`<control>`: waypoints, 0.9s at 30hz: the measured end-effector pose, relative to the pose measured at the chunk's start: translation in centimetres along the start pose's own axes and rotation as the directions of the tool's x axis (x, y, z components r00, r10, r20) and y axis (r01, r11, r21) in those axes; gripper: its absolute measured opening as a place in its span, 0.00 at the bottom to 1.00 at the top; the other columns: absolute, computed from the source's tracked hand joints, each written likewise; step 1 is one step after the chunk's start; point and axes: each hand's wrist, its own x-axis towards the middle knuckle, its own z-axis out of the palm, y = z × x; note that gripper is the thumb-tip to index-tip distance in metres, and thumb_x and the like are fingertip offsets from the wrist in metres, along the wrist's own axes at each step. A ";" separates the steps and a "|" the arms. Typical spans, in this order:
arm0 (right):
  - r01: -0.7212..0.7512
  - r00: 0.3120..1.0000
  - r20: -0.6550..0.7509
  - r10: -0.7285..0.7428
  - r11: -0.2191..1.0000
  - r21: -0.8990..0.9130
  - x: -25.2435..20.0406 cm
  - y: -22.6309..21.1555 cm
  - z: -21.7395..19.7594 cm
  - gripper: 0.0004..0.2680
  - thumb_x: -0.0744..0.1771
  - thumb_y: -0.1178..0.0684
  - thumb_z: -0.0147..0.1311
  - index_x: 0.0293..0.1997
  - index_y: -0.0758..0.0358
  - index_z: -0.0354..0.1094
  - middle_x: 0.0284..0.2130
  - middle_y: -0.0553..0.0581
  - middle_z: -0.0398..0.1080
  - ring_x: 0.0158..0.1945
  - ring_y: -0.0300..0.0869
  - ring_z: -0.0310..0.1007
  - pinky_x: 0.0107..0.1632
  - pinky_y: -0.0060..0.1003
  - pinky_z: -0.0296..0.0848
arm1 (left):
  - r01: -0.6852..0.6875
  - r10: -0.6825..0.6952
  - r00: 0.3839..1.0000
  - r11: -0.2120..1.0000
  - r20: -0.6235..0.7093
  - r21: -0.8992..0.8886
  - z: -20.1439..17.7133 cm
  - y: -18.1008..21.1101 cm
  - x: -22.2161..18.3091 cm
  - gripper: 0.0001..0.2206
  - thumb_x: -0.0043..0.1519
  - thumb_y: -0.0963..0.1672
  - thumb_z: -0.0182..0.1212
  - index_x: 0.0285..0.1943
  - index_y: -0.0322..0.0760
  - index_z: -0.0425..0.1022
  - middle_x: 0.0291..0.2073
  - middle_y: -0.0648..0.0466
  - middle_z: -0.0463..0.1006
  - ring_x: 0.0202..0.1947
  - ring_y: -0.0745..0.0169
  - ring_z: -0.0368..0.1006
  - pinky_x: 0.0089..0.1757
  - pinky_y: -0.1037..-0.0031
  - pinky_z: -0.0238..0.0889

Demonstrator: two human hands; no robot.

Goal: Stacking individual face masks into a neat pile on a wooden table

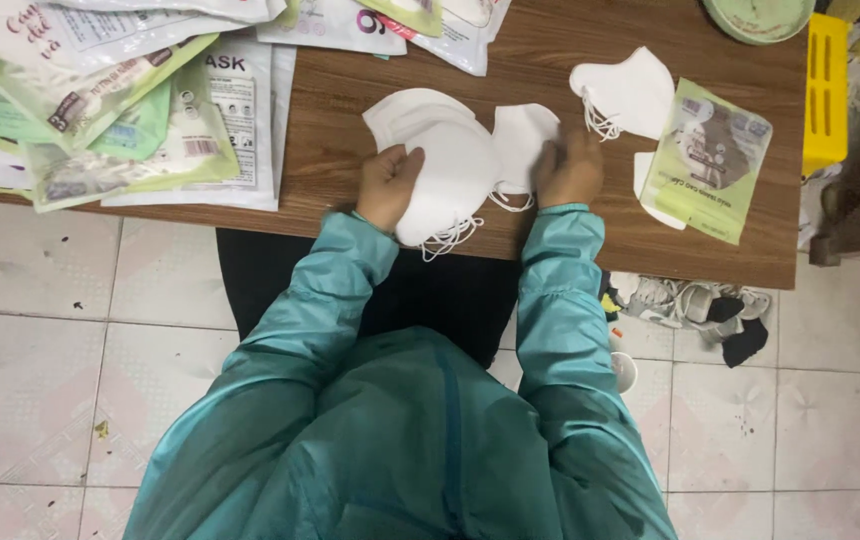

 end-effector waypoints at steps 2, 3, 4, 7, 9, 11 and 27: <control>-0.016 0.999 -0.031 0.019 0.994 0.107 0.5 -1.3 -1.1 0.09 0.62 0.54 0.67 0.43 0.57 0.74 0.38 0.57 0.72 0.41 0.57 0.76 0.45 0.48 0.75 | -0.007 0.007 1.000 1.000 0.010 0.025 -0.2 0.1 -0.1 0.13 0.70 0.46 0.57 0.35 0.36 0.78 0.24 0.52 0.77 0.25 0.67 0.71 0.28 0.78 0.68; -0.026 0.997 -0.066 0.041 0.977 0.212 0.8 -1.9 -1.7 0.06 0.64 0.56 0.66 0.40 0.60 0.74 0.36 0.59 0.71 0.40 0.60 0.75 0.45 0.50 0.74 | -0.020 0.019 1.000 0.999 0.021 0.049 -0.3 0.2 -0.2 0.13 0.71 0.46 0.57 0.34 0.36 0.77 0.23 0.53 0.76 0.26 0.66 0.71 0.28 0.78 0.68; -0.027 0.997 -0.062 0.041 0.977 0.212 0.6 -1.9 -2.3 0.06 0.64 0.56 0.66 0.40 0.60 0.74 0.36 0.59 0.71 0.40 0.60 0.75 0.45 0.50 0.74 | -0.016 0.015 1.000 0.999 0.020 0.048 -0.4 -0.2 -0.2 0.13 0.71 0.46 0.57 0.34 0.36 0.77 0.23 0.53 0.76 0.26 0.66 0.71 0.28 0.78 0.68; -0.126 0.970 -0.125 0.209 0.870 0.478 1.5 -2.1 -4.4 0.03 0.68 0.55 0.59 0.44 0.58 0.71 0.36 0.59 0.73 0.42 0.57 0.77 0.47 0.43 0.74 | 0.006 -0.006 1.000 1.000 0.018 0.030 -0.4 -0.1 0.0 0.13 0.70 0.46 0.58 0.33 0.37 0.78 0.24 0.53 0.77 0.25 0.68 0.71 0.28 0.79 0.68; -0.090 0.952 -0.130 0.279 0.657 0.749 2.8 -2.8 -6.8 0.04 0.68 0.58 0.59 0.45 0.62 0.69 0.36 0.61 0.72 0.42 0.50 0.74 0.49 0.41 0.71 | 0.037 -0.037 0.999 0.999 0.030 -0.007 -0.2 1.1 -0.4 0.13 0.69 0.47 0.58 0.35 0.37 0.79 0.25 0.53 0.79 0.26 0.68 0.72 0.29 0.78 0.70; -0.137 0.928 -0.078 0.363 0.530 0.837 3.1 -3.0 -8.2 0.04 0.68 0.60 0.59 0.45 0.63 0.69 0.33 0.57 0.70 0.38 0.45 0.73 0.44 0.36 0.71 | 0.046 -0.045 0.998 0.999 0.050 -0.029 -0.4 2.6 -1.1 0.12 0.70 0.47 0.58 0.37 0.36 0.80 0.27 0.52 0.79 0.27 0.67 0.73 0.30 0.77 0.71; -0.441 0.897 0.407 0.173 0.419 0.794 0.9 -7.0 -6.4 0.04 0.68 0.62 0.62 0.45 0.66 0.73 0.24 0.51 0.65 0.27 0.35 0.66 0.31 0.25 0.66 | 0.024 0.009 0.992 0.966 0.128 -0.258 1.4 6.8 -3.2 0.11 0.68 0.46 0.64 0.49 0.33 0.80 0.31 0.50 0.82 0.31 0.68 0.77 0.33 0.78 0.75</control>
